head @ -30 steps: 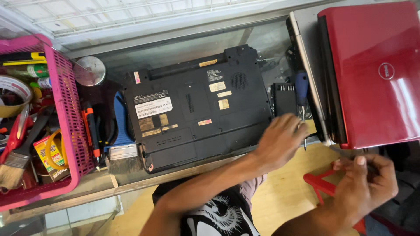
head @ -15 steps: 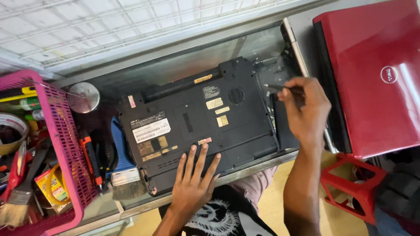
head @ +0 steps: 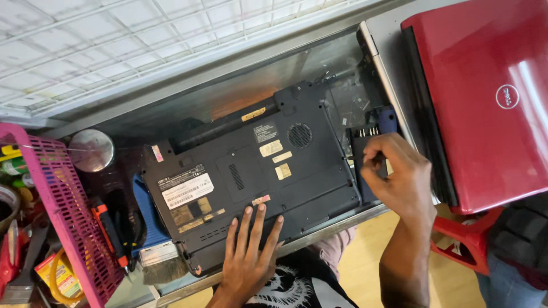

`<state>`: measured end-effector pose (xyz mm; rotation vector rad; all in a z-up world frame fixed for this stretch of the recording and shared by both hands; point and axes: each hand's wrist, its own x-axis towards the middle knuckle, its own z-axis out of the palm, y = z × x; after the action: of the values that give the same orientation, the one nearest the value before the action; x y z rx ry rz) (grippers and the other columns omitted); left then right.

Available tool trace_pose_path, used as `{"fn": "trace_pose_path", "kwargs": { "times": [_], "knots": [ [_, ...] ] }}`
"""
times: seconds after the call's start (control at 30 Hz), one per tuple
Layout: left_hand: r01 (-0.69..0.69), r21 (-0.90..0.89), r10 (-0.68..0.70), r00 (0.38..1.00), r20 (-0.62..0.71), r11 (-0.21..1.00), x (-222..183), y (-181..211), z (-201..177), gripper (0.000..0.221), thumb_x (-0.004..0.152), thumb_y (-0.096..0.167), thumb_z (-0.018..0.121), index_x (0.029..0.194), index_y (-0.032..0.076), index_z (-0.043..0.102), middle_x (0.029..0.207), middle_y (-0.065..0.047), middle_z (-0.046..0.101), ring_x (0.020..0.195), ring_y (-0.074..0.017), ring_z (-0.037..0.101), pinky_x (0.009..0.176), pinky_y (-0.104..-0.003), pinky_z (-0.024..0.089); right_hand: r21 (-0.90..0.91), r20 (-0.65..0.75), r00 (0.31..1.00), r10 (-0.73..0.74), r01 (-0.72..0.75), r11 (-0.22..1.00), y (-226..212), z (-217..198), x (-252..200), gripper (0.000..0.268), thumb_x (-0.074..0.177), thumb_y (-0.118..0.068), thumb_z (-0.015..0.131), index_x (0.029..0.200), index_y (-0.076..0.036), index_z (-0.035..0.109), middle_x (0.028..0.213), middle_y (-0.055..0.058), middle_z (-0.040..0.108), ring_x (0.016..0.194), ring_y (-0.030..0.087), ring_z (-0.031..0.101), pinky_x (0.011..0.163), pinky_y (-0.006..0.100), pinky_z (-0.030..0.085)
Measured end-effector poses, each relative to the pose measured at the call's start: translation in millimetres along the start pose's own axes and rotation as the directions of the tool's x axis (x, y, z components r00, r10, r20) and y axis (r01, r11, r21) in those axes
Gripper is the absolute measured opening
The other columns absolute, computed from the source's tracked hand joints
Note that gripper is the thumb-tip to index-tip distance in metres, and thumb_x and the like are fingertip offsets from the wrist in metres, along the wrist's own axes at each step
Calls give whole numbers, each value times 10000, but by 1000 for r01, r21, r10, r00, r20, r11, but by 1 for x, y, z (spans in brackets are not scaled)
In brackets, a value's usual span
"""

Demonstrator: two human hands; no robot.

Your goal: The person uses a screwdriver to remove screws from the bottom casing of a laptop placed on a glass counter. They systematically loosen and remove several screws from different locations on the laptop's underside.

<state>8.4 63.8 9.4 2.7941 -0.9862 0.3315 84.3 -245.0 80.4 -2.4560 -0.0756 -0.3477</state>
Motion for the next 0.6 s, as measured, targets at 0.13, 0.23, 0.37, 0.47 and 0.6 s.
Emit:
{"fn": "trace_pose_path", "kwargs": {
  "times": [0.13,0.23,0.37,0.47,0.6],
  "knots": [
    [4,25,-4,1000,-2,1000,2,-1,0,436,1095,329,460,1508,211,533,1541,-179,498,1404,-370,512,1095,-521,461,25,67,996,-51,50,998,3,3,7,237,790,161,584,885,-56,576,890,58,605,719,168,567,727,293,479],
    [36,-37,-34,999,41,999,-1,1,1,526,1032,349,575,1536,224,498,1577,-167,463,1439,-364,478,1125,-527,428,32,185,977,-101,97,995,-8,-3,14,236,824,170,597,890,-53,560,944,52,620,813,162,611,732,294,485],
    [4,16,-5,999,32,1000,-4,-1,3,538,1055,422,592,1545,228,479,1570,-172,467,1427,-358,491,1106,-520,459,-87,409,887,-215,272,958,-10,-4,19,170,868,126,575,875,-40,541,934,67,563,842,226,612,724,396,534],
    [23,-29,-23,1000,-3,999,-1,0,3,523,1040,366,593,1532,217,498,1568,-174,468,1433,-369,481,1116,-536,447,-130,442,880,-175,256,958,-9,-4,22,105,912,63,580,940,-38,577,1007,77,585,839,229,644,745,411,555],
    [26,-73,-27,1000,-3,997,-2,0,2,493,1038,300,555,1520,202,519,1565,-181,470,1429,-378,486,1123,-546,440,-160,435,895,-100,186,969,-17,-12,18,103,973,21,559,1034,-55,590,1066,68,588,853,258,664,747,443,557]
  ]
}}
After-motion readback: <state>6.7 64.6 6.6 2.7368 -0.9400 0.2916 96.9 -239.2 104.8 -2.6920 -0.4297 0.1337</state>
